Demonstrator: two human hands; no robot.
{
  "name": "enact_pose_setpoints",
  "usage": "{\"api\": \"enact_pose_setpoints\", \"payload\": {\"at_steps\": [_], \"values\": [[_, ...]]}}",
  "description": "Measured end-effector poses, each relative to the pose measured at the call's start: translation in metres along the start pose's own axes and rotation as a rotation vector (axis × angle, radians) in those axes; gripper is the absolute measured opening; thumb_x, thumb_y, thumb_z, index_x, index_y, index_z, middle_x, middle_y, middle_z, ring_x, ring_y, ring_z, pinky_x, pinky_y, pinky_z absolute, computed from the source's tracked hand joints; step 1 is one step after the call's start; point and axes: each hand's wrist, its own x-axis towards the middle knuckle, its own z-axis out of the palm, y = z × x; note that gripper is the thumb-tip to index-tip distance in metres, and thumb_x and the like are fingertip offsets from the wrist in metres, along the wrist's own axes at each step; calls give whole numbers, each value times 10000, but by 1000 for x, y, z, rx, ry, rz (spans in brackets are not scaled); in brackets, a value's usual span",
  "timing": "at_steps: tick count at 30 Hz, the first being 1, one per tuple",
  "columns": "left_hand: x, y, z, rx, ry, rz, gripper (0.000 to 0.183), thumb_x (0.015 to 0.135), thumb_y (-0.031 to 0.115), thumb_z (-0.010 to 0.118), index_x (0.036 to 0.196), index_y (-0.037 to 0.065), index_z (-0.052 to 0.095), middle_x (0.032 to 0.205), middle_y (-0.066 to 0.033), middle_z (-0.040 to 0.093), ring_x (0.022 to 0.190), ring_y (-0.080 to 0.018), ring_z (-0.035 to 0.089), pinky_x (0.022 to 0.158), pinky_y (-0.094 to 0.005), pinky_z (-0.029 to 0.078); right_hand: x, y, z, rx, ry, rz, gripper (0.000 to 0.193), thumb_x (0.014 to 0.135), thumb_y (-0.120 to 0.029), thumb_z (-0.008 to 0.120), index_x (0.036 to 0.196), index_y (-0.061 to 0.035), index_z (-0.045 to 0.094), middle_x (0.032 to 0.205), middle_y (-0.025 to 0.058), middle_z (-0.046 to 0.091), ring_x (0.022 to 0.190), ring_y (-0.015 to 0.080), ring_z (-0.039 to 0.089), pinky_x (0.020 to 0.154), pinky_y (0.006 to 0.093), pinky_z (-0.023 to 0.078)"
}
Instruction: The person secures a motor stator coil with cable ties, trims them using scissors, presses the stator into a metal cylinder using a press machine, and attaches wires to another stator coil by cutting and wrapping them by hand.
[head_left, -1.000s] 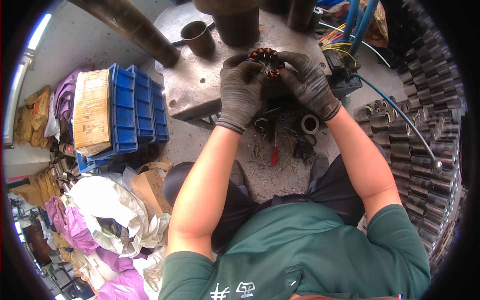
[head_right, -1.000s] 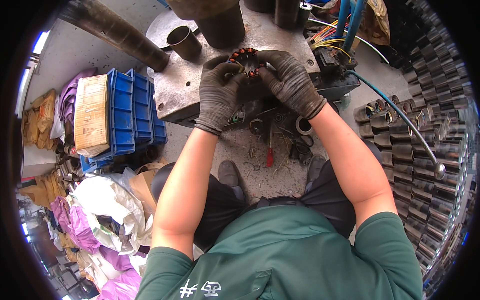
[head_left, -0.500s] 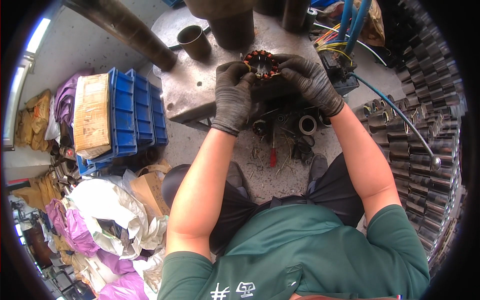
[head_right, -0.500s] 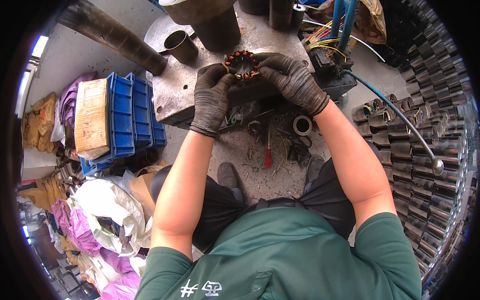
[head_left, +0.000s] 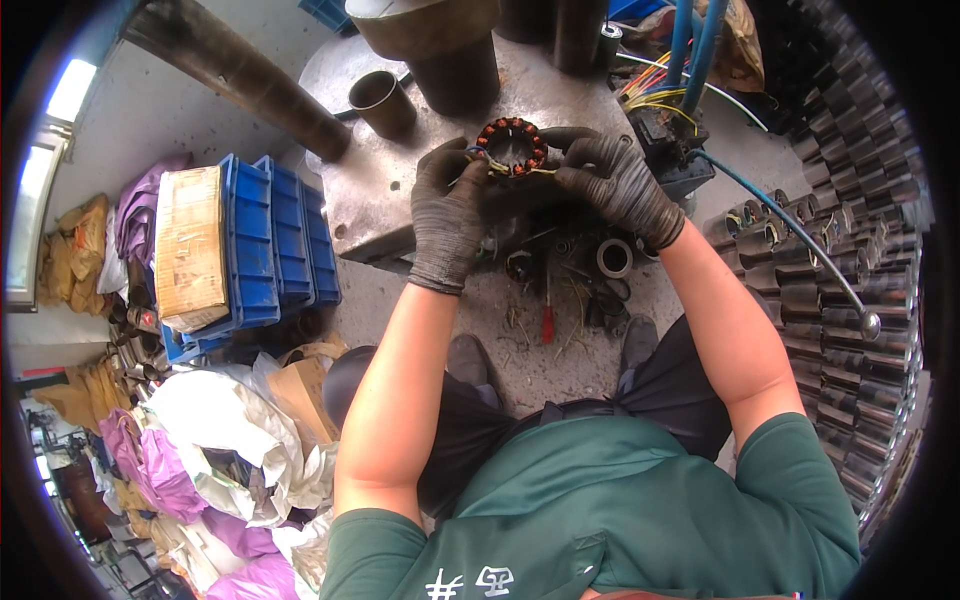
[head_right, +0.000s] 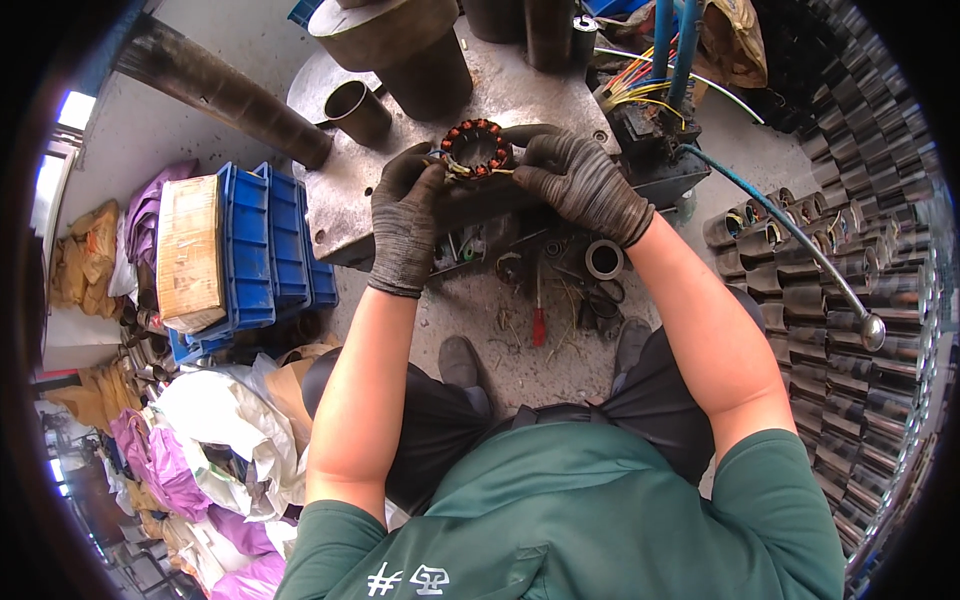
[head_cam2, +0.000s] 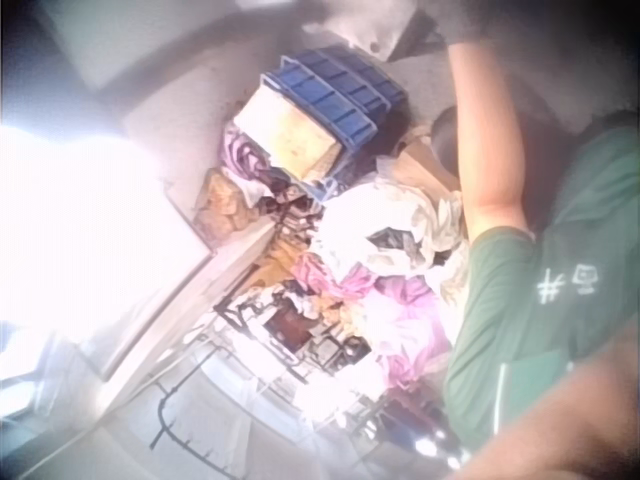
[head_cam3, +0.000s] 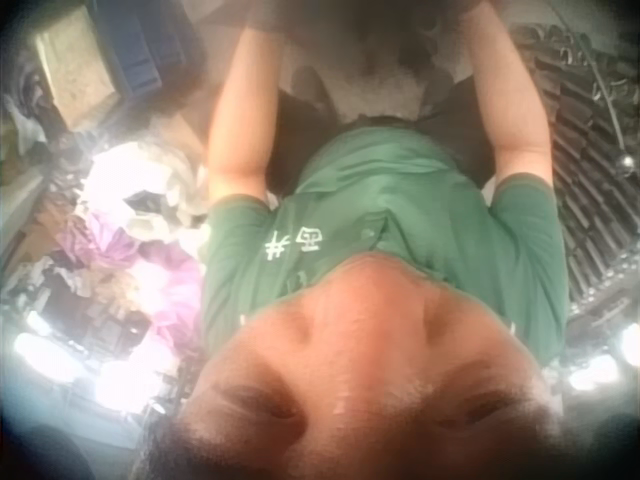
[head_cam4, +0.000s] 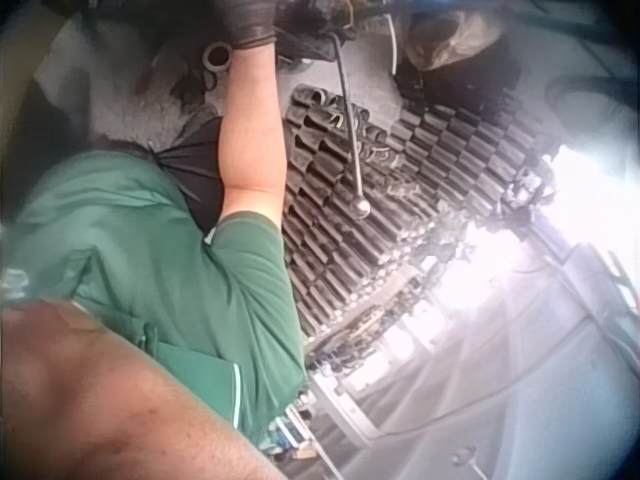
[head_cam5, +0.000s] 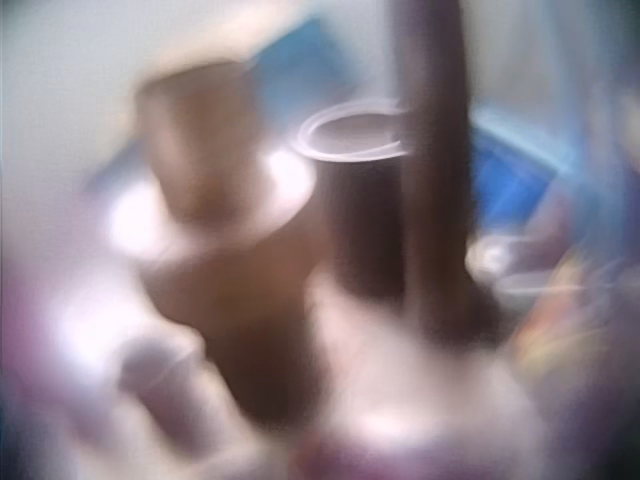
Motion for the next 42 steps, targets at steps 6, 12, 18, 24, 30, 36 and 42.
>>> {"api": "enact_pose_setpoints", "payload": {"at_steps": [6, 12, 18, 24, 30, 36, 42], "values": [[-5, -5, -5, 23, 127, 64, 184, 1001, 44, 697, 1182, 11, 693, 1034, -70, 719, 855, -135, 682, 787, -288, 603, -3, -3, 1, -106, -44, -40, 189, 937, -123, 723, 911, 59, 680, 1070, 135, 714, 874, 152, 648, 792, 346, 539], [-15, -5, -1, -139, 203, -53, 143, 1003, 16, 679, 1147, 14, 684, 1026, -67, 720, 862, -147, 689, 802, -298, 605, -5, 0, 2, -120, -33, -19, 184, 927, -126, 730, 915, 53, 692, 895, 129, 708, 800, 168, 637, 752, 362, 534], [-22, 0, 3, -225, 224, -58, 256, 1005, -53, 604, 1261, -40, 610, 1055, -152, 709, 906, -219, 722, 841, -334, 641, -3, 2, 2, -136, -29, -94, 188, 913, -121, 729, 906, 62, 688, 912, 157, 715, 808, 203, 645, 764, 381, 538], [-19, -2, 0, -307, 261, -126, 245, 1009, -49, 600, 1253, -41, 610, 1046, -167, 716, 868, -236, 735, 805, -338, 657, -2, -4, 5, -138, 13, -189, 185, 894, -120, 730, 890, 58, 682, 1192, 214, 724, 921, 255, 686, 833, 392, 541], [-22, 1, 2, -268, 239, -131, 252, 1002, -10, 658, 1253, -5, 667, 1082, -111, 724, 900, -180, 709, 832, -306, 626, -4, -4, 3, -127, -27, -127, 152, 904, -94, 711, 899, 54, 677, 1246, 207, 719, 970, 272, 696, 856, 393, 541], [-22, 1, 1, -211, 220, -90, 285, 984, 13, 694, 1268, 0, 661, 1055, -95, 716, 893, -168, 690, 836, -306, 599, -4, -5, 6, -118, -24, -88, 143, 903, -87, 713, 898, 51, 675, 1258, 214, 709, 995, 271, 684, 882, 397, 536], [-27, 0, 3, 58, 342, 168, 369, 948, 5, 714, 1298, 31, 601, 1105, -73, 667, 948, -164, 634, 867, -308, 538, -9, -9, 5, -156, 51, -172, 142, 906, -116, 723, 908, 22, 692, 1209, 219, 707, 1061, 326, 679, 943, 422, 527]]}}
